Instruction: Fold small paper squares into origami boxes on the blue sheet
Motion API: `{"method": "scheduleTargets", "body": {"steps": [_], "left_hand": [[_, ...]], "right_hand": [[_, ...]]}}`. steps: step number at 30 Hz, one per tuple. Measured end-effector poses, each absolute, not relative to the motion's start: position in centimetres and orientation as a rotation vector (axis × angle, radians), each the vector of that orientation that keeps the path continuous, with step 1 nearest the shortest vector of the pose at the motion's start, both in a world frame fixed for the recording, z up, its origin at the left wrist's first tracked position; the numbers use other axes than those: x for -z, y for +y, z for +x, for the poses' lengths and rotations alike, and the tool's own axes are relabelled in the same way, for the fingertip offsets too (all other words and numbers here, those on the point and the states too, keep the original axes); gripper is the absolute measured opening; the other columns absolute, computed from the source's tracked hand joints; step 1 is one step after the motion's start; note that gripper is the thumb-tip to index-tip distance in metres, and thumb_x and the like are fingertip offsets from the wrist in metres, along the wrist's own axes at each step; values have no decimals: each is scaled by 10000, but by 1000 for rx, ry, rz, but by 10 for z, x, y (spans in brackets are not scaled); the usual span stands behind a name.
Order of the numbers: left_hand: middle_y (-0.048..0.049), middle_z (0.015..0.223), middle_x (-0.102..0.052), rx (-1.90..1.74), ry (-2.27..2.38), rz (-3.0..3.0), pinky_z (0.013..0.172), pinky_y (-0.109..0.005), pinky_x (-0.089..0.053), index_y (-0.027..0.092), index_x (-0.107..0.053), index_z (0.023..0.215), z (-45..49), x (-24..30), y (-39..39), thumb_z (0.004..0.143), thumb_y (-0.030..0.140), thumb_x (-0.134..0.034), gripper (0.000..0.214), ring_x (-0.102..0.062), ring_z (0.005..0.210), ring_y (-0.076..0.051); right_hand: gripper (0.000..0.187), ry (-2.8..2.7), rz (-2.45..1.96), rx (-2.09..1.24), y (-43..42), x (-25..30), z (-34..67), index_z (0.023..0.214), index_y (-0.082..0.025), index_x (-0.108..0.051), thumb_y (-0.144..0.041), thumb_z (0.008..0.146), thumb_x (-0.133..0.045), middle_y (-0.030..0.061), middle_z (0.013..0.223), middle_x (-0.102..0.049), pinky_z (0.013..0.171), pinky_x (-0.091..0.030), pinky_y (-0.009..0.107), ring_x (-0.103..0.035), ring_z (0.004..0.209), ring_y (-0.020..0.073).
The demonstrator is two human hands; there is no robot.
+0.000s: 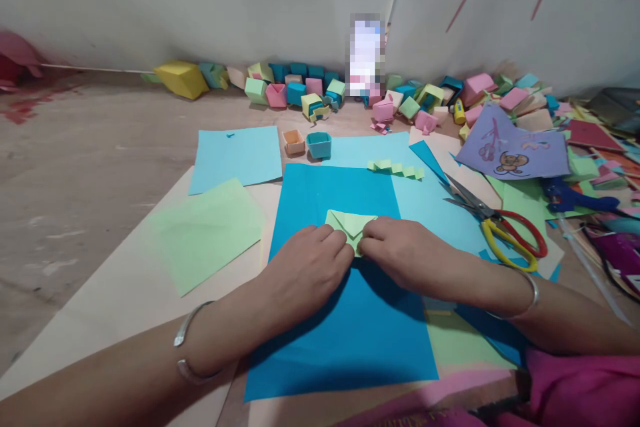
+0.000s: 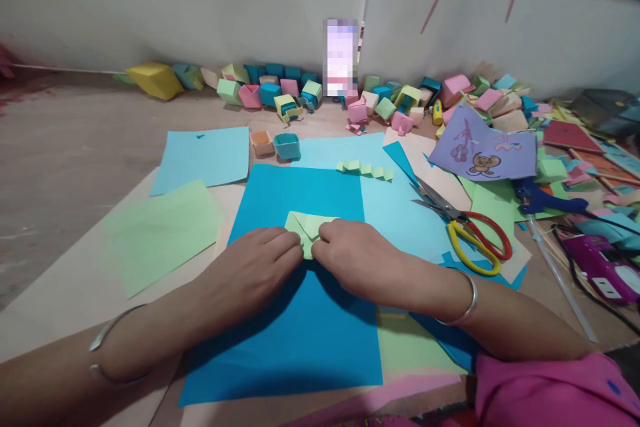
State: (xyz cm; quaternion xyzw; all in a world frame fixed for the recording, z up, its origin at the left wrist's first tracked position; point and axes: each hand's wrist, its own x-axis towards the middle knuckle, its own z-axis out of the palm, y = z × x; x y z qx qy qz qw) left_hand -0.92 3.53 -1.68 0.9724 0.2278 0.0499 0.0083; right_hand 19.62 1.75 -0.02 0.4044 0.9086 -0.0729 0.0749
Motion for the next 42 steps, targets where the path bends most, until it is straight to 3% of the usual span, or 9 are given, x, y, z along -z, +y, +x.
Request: {"method": "scheduleTargets", "body": {"steps": [3,8,14,21,34,42], "left_hand": [[-58,784,-599,-152,754,2997,586,-334,-367,157,-585,829,-9,17,39,939,122,-399,218,-497,667,-192],[-65,866,-627,-162,765,2751,650,-311,-398,168,-625,847,-11,18,54,961,243,-450,222,-542,783,-196],[-57,850,-613,-220,872,2504,636,-284,-379,163,-603,829,-13,20,64,976,311,-416,280,-530,750,-178],[-33,759,-594,-179,1037,2456,562,-284,-289,178,-560,784,-11,20,61,983,366,-378,329,-504,669,-177],[-47,751,-604,-47,1211,2491,518,-292,-196,180,-563,786,-9,17,54,970,388,-410,317,-493,637,-181],[-44,749,-599,-30,1262,2476,512,-290,-204,187,-547,790,-8,16,54,955,418,-446,301,-499,642,-188]], "right_hand": [[164,2698,1295,374,20,-4,199,812,-159,-638,-115,899,-506,50,825,-602,577,-262,273,-504,714,142],[180,2667,1358,483,19,-12,198,853,-166,-659,-224,941,-513,59,838,-642,612,-297,251,-557,733,143],[234,2547,1425,517,29,-10,202,776,-153,-633,-218,942,-482,67,792,-674,574,-249,261,-561,672,144],[393,2430,1466,666,41,-12,206,705,-155,-625,-379,963,-429,49,650,-630,535,-213,261,-451,553,119],[334,2475,1576,629,45,0,204,647,-157,-565,-284,917,-414,23,569,-532,527,-168,283,-318,489,99],[329,2481,1589,604,44,1,202,620,-167,-544,-288,901,-426,10,544,-514,522,-158,288,-317,476,94]]}}
